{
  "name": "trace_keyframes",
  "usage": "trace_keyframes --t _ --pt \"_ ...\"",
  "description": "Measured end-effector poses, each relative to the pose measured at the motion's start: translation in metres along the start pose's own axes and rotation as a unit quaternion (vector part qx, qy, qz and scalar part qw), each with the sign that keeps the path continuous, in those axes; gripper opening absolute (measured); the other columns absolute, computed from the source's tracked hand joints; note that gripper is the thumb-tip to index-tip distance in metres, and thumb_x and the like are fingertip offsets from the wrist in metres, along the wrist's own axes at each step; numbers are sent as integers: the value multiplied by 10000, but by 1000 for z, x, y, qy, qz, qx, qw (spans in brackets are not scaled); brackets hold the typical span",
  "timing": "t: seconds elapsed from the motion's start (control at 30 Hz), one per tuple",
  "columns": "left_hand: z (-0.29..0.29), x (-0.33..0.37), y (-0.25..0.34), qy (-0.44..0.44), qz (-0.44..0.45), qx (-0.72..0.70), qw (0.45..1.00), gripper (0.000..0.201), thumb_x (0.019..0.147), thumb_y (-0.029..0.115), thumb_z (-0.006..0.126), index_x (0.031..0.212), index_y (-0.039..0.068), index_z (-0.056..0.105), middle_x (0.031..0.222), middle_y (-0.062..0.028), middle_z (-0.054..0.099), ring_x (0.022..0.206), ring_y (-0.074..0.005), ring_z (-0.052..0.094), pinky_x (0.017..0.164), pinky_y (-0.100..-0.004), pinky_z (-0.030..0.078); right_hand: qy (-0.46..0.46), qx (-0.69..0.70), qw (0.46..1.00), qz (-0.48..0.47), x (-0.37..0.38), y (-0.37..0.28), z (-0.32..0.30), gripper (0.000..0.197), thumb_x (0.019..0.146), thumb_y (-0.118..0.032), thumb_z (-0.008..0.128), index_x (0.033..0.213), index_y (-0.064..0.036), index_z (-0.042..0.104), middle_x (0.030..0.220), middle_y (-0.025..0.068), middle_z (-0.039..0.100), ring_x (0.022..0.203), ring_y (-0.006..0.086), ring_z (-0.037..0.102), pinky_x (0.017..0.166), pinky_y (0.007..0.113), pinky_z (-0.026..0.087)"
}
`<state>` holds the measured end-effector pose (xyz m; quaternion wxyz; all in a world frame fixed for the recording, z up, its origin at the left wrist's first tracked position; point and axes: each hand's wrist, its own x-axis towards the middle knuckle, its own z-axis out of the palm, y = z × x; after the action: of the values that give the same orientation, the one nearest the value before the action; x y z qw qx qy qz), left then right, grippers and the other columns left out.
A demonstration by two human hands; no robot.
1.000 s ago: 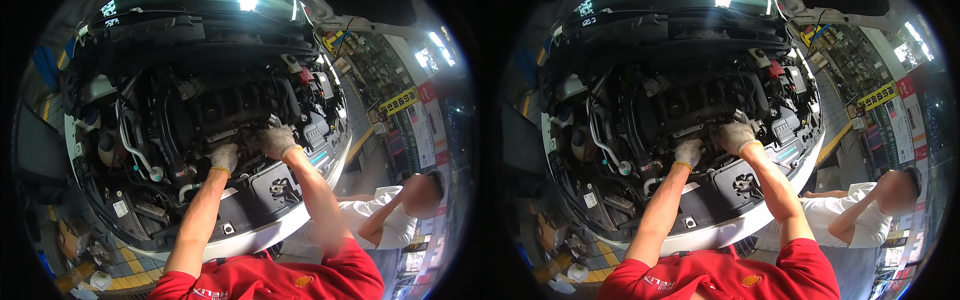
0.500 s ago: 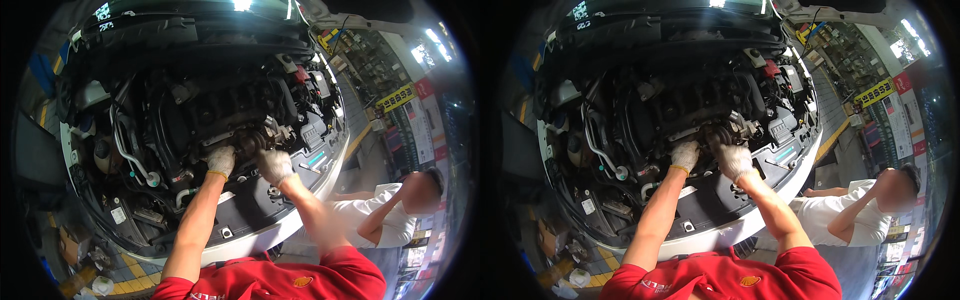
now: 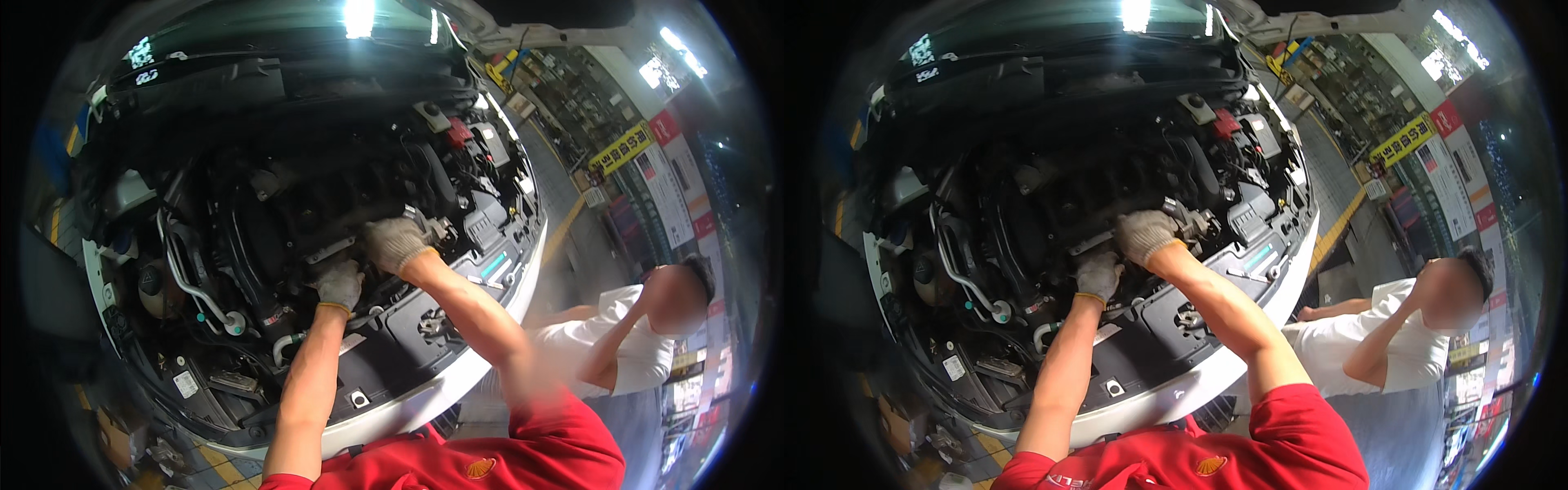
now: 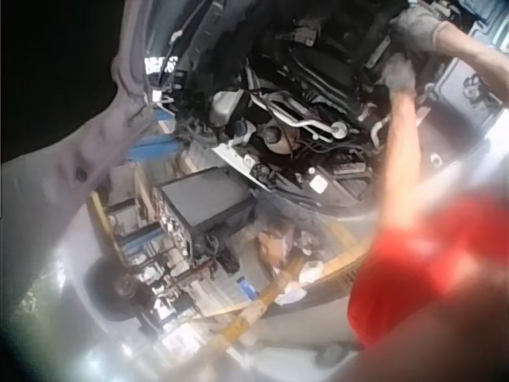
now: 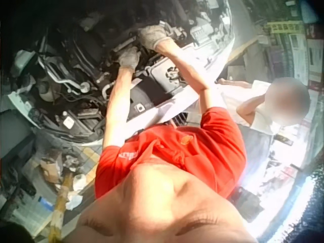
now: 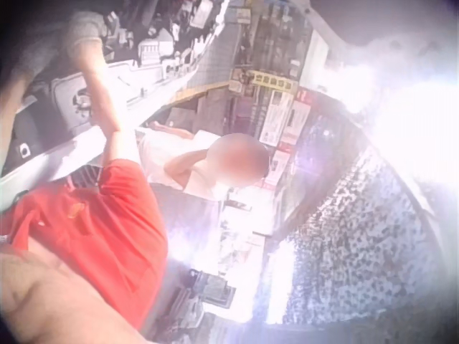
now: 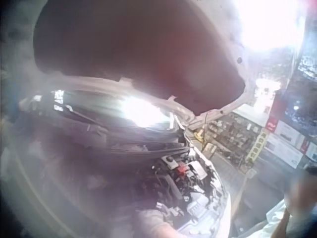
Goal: The person works on a car engine with the hood open, using a wrench to tighten or loosen bolts on engine components. Another person stands nearby observing the process.
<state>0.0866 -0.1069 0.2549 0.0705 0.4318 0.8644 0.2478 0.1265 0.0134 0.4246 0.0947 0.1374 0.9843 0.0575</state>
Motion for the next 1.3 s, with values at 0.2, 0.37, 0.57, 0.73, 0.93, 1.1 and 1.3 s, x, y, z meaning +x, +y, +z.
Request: trace_keyframes --t 0.2,0.37,0.57,0.73,0.93,1.1,1.3 --pt "-14 1 3 -88 -69 -87 990 303 952 350 753 1126 104 784 1229 -191 767 1161 -388 725 975 -536 577 -49 36 998 24 -48 11 -3 273 999 -221 613 1158 -67 772 967 213 800 922 394 794 770 525 625" --pt "-15 -1 4 -71 -69 -49 994 319 1006 370 680 1192 123 756 1169 -188 783 1144 -394 732 961 -555 579 -21 113 992 61 -133 6 52 234 1038 -215 573 1122 -51 716 867 219 766 826 428 768 688 539 597" --pt "-13 -1 -8 -113 -86 -47 989 345 1003 372 705 1232 117 739 1205 -206 772 1135 -434 725 997 -554 575 -65 69 995 -3 -87 5 18 266 1021 -243 601 1167 -69 739 910 185 785 868 393 783 699 512 606" --pt "13 3 -29 -48 22 -27 998 561 1004 337 688 1474 41 611 1393 -220 695 1212 -436 676 1058 -540 522 -15 11 1000 -5 -7 -13 -20 163 866 -217 754 943 -131 868 956 142 829 902 315 816 730 472 650" --pt "10 9 -11 -65 0 -70 995 578 1017 225 675 1566 94 552 1489 -228 633 1323 -430 622 1086 -491 513 -46 52 995 73 58 -5 6 352 1023 -255 632 1311 -103 763 1249 146 802 1157 320 780 897 471 629" --pt "-16 2 -23 -59 -29 -93 994 489 974 98 719 1457 94 647 1340 -233 709 1239 -452 651 1030 -475 538 -31 150 985 79 35 -25 -20 336 976 -256 717 1265 -95 776 1204 135 815 1128 297 791 879 447 635" --pt "5 14 -21 -32 50 -56 997 513 958 143 741 1463 99 668 1498 -191 653 1399 -357 610 1144 -396 488 29 147 981 123 75 1 32 358 958 -174 725 1311 -116 751 1227 130 810 1142 307 785 892 454 636"
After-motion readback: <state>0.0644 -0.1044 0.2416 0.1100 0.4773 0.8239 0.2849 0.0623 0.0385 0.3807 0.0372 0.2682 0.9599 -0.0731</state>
